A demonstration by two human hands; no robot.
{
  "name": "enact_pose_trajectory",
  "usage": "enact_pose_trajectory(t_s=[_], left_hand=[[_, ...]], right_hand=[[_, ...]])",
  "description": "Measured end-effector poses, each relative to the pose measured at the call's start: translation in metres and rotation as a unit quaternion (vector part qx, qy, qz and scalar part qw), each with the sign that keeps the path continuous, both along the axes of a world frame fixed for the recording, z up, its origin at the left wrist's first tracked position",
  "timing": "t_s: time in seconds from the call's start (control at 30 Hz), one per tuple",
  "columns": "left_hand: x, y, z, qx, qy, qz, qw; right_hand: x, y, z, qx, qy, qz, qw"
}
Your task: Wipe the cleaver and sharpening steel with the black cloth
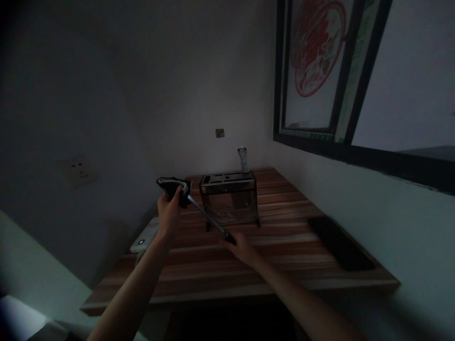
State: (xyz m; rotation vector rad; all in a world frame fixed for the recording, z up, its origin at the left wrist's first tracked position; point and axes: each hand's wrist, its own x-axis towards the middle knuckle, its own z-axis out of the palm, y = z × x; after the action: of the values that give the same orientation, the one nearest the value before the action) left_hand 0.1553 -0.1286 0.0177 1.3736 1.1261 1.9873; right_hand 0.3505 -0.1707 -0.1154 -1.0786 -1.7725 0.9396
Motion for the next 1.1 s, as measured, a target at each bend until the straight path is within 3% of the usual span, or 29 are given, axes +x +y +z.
enact_pose_trajectory(t_s=[0.13,0.23,0.33,0.43,0.53,0.6,1.1], left_hand=[[0.010,-0.008,-0.001,-0.019,0.048,0.005,0.999],[0.022,-0.014,-0.011,-0.036,0.075,-0.028,0.996],[0.037,-0.018,-0.032,-0.056,0.087,-0.078,0.992],[0.053,-0.022,-0.063,-0.087,0.122,-0.127,0.980],[0.065,-0.027,-0.091,-0.110,0.154,-0.149,0.971],[0.068,-0.030,-0.102,-0.114,0.151,-0.152,0.970],[0.064,-0.030,-0.109,-0.134,0.156,-0.162,0.965]], right_hand=[[0.000,-0.001,0.001,-0.012,0.002,-0.010,1.000],[0.000,-0.002,0.001,-0.020,0.018,-0.012,1.000],[0.000,-0.001,-0.001,-0.021,0.041,-0.009,0.999],[0.001,0.002,-0.004,-0.026,0.056,0.002,0.998],[0.001,0.004,-0.007,-0.017,0.062,-0.003,0.998],[0.001,0.005,-0.008,-0.005,0.057,-0.011,0.998],[0.001,0.003,-0.004,0.035,0.038,-0.015,0.999]])
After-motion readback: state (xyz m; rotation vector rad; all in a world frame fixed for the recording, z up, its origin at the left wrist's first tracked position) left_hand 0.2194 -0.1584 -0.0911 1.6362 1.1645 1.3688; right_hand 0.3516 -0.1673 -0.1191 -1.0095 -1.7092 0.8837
